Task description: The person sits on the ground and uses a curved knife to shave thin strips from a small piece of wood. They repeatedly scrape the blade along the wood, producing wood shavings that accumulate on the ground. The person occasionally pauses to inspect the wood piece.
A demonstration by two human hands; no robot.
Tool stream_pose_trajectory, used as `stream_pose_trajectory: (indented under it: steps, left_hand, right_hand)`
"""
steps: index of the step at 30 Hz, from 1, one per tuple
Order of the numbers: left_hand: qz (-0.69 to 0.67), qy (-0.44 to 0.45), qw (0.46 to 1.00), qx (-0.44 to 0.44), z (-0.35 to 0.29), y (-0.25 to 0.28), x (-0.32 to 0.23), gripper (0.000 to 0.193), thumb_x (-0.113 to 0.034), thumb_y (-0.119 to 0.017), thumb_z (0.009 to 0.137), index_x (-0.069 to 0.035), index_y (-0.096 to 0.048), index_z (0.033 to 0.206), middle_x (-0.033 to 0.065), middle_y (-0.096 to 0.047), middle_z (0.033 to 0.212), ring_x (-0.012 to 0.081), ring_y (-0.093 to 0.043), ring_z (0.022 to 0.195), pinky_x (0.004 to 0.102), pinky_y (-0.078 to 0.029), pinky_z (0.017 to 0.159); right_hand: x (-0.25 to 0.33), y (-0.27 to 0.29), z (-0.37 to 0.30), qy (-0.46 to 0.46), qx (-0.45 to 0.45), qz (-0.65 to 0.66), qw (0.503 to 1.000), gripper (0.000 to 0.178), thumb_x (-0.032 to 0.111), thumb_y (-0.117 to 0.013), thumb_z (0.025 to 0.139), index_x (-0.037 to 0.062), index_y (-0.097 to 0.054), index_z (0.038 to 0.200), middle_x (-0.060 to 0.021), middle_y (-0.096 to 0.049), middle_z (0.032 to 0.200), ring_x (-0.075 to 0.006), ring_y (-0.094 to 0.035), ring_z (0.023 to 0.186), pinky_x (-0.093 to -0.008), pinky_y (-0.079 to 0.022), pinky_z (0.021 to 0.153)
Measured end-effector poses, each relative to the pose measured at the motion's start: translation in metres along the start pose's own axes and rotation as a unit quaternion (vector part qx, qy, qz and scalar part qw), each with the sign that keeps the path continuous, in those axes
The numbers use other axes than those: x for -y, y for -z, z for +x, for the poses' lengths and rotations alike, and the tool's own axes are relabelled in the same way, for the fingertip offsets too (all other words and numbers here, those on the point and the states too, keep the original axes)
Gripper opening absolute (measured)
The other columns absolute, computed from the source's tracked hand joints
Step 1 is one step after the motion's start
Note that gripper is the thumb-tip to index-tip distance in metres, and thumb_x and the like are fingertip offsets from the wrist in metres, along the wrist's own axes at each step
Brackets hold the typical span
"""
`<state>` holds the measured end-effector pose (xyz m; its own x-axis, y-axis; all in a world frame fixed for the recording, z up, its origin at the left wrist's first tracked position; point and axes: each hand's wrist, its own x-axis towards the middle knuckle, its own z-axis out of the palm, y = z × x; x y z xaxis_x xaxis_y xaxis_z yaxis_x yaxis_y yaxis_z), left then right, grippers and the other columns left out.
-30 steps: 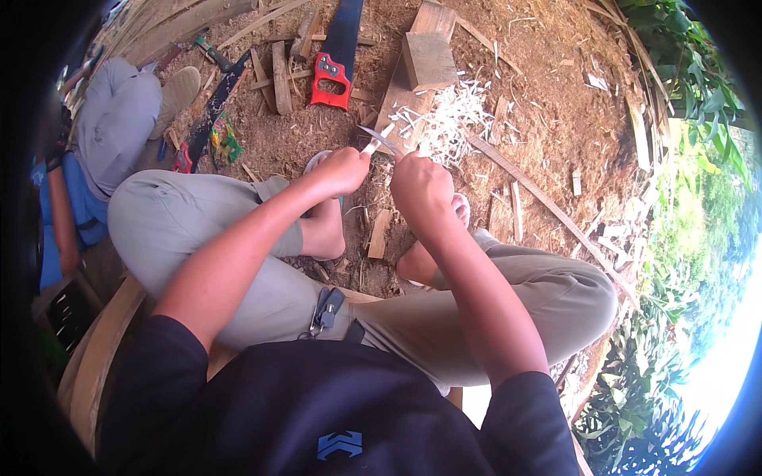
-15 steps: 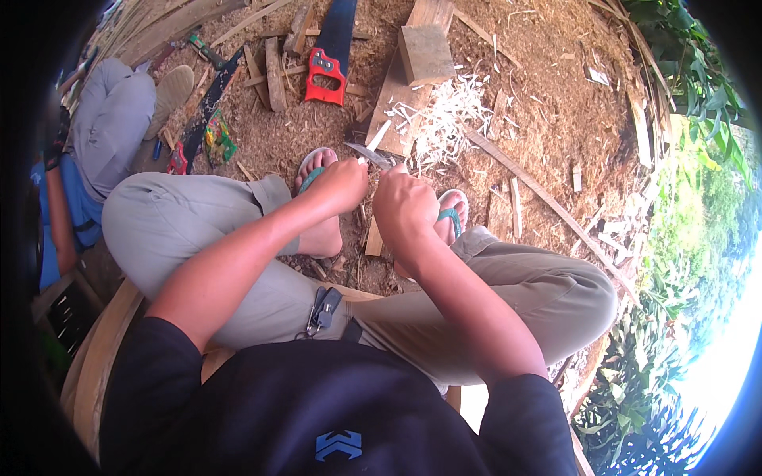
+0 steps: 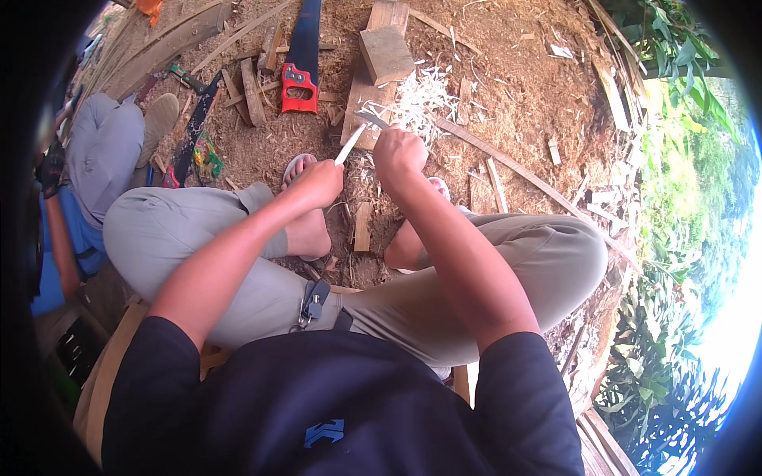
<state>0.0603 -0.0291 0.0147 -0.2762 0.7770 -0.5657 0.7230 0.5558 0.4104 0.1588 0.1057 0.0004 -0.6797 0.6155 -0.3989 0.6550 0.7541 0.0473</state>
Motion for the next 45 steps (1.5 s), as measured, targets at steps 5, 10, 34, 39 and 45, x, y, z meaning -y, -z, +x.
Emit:
stream_pose_trajectory:
  steps: [5, 10, 34, 39, 45]
  left_hand:
    - [-0.050, 0.024, 0.998, -0.027, 0.000, 0.016, -0.003, 0.031, -0.016, -0.042, 0.090, 0.005, -0.066, 0.087, 0.0277, -0.065, 0.089, 0.0439, -0.063, 0.090, 0.0496, -0.050, 0.081]
    - [-0.129, 0.072, 0.989, -0.029, 0.006, 0.006, 0.006, 0.042, -0.025, -0.038, 0.094, 0.008, -0.063, 0.096, 0.0308, -0.064, 0.094, 0.0457, -0.061, 0.094, 0.0498, -0.045, 0.088]
    - [-0.385, 0.001, 0.913, -0.137, 0.015, 0.071, -0.007, 0.050, -0.040, -0.039, 0.094, 0.000, -0.060, 0.072, 0.0091, -0.054, 0.055, 0.0208, -0.055, 0.055, 0.0352, -0.042, 0.057]
    - [-0.561, -0.070, 0.821, -0.083, 0.009, 0.085, -0.025, 0.042, -0.042, -0.040, 0.096, -0.010, -0.044, 0.069, -0.0063, -0.030, 0.044, 0.0045, -0.025, 0.031, 0.0220, -0.019, 0.031]
    - [-0.572, -0.081, 0.816, -0.034, 0.003, 0.090, -0.037, 0.041, -0.039, -0.038, 0.096, -0.009, -0.043, 0.069, -0.0048, -0.033, 0.044, 0.0052, -0.028, 0.033, 0.0217, -0.023, 0.033]
  right_hand:
    - [0.003, 0.051, -0.046, 0.026, -0.021, 0.098, 0.995, 0.036, 0.029, -0.038, 0.100, 0.0035, -0.059, 0.085, -0.0138, -0.067, 0.071, -0.0266, -0.069, 0.066, -0.0357, -0.055, 0.053]
    - [-0.009, 0.029, -0.057, 0.046, 0.014, 0.065, 0.997, 0.040, 0.031, -0.036, 0.101, 0.0030, -0.059, 0.084, -0.0139, -0.067, 0.071, -0.0293, -0.069, 0.069, -0.0379, -0.056, 0.058]
    - [-0.082, 0.103, -0.018, -0.127, 0.117, 0.407, 0.897, 0.059, 0.049, -0.049, 0.094, -0.0092, -0.059, 0.085, -0.0146, -0.059, 0.066, -0.0207, -0.058, 0.051, -0.0349, -0.048, 0.049]
    - [-0.087, 0.137, -0.024, -0.143, 0.054, 0.590, 0.793, 0.046, 0.041, -0.061, 0.090, -0.0047, -0.059, 0.090, -0.0025, -0.052, 0.059, -0.0100, -0.052, 0.045, -0.0236, -0.042, 0.040]
    - [-0.070, 0.123, -0.009, -0.022, 0.004, 0.728, 0.685, 0.046, 0.037, -0.068, 0.086, -0.0056, -0.057, 0.099, -0.0095, -0.059, 0.083, -0.0146, -0.063, 0.072, -0.0252, -0.054, 0.060]
